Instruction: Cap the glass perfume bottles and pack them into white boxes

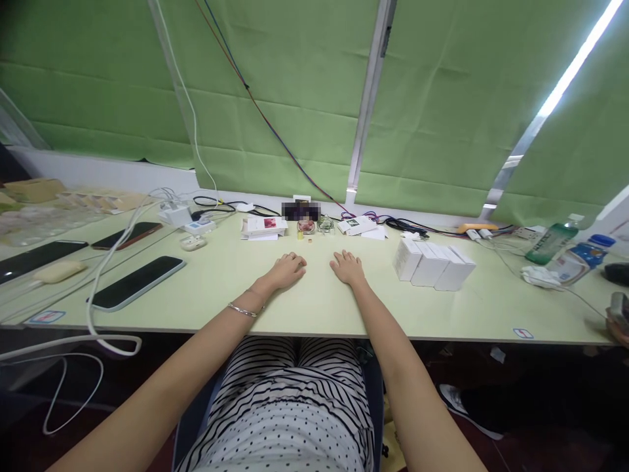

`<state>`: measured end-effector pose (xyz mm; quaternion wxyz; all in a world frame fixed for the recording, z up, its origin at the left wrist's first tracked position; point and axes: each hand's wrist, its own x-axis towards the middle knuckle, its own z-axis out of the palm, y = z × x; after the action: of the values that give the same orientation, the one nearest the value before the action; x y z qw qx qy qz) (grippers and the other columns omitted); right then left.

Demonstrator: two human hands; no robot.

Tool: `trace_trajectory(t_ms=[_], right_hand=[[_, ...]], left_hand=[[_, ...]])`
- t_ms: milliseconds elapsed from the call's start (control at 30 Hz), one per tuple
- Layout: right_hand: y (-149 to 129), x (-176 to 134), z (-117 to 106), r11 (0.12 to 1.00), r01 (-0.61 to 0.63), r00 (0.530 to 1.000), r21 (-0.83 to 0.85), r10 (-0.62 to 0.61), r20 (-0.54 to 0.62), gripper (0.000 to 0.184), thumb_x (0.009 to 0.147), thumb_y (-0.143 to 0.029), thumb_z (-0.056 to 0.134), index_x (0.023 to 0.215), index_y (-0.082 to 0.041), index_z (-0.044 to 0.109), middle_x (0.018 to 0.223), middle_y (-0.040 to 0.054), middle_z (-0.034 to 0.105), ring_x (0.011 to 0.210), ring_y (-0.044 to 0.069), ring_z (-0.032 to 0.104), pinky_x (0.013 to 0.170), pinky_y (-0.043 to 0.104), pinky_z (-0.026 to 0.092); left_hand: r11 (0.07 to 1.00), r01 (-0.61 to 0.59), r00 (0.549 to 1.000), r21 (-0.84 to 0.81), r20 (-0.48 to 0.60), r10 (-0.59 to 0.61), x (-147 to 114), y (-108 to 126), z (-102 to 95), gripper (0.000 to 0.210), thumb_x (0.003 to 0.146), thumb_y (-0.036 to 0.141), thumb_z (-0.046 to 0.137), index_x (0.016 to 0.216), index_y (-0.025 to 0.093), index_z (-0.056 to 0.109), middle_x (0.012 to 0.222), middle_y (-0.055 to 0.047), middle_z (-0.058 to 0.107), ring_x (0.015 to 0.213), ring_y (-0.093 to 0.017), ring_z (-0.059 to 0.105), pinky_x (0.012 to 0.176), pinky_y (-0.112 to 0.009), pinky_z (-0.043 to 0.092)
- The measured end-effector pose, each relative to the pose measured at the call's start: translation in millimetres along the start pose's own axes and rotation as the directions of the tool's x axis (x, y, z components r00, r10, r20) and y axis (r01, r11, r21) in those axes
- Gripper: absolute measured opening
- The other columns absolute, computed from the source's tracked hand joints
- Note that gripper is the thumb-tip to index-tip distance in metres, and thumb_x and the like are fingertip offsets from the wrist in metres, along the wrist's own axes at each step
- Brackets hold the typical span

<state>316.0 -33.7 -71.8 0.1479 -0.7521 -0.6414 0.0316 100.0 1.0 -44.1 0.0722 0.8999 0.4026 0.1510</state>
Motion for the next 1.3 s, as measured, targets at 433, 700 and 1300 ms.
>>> trace_trajectory(t_ms=[433, 700, 1300], right_hand=[[24, 89, 15, 0.949, -0.292, 0.821, -0.124, 0.182, -0.541, 0.065, 0.074, -0.008, 0.031, 0.138, -0.013, 0.021, 0.147, 0.0134, 0.013, 0.135, 0.026, 0.011, 0.105, 0.045, 0.014], [34, 123, 20, 0.96, -0.257, 0.929, -0.115, 0.212, -0.305, 0.049, 0.086, -0.039, 0.026, 0.131, -0.023, 0.037, 0.135, 0.0106, 0.039, 0.13, 0.036, 0.017, 0.099, 0.06, 0.012], [28, 114, 16, 0.961, -0.249, 0.932, -0.12, 0.204, -0.301, 0.047, 0.088, -0.041, 0.026, 0.117, -0.014, 0.051, 0.124, 0.0172, 0.047, 0.118, 0.033, 0.039, 0.097, 0.06, 0.012]], left_hand=[[1.0, 0.012, 1.0, 0.014, 0.015, -0.013, -7, -2, -4.6, 0.024, 0.082, 0.026, 0.038, 0.099, 0.02, 0.055, 0.104, -0.008, 0.053, 0.1, -0.023, 0.048, 0.087, -0.038, 0.036], [0.999, 0.023, 0.998, 0.039, 0.05, -0.025, -5, -1, -3.4, 0.026, 0.081, 0.025, 0.038, 0.102, 0.019, 0.053, 0.108, -0.01, 0.05, 0.101, -0.025, 0.046, 0.087, -0.04, 0.036], [0.999, 0.041, 0.996, 0.021, 0.082, -0.042, -9, 1, -8.2, 0.029, 0.082, 0.026, 0.035, 0.105, 0.019, 0.052, 0.109, -0.01, 0.049, 0.102, -0.025, 0.044, 0.087, -0.04, 0.035]])
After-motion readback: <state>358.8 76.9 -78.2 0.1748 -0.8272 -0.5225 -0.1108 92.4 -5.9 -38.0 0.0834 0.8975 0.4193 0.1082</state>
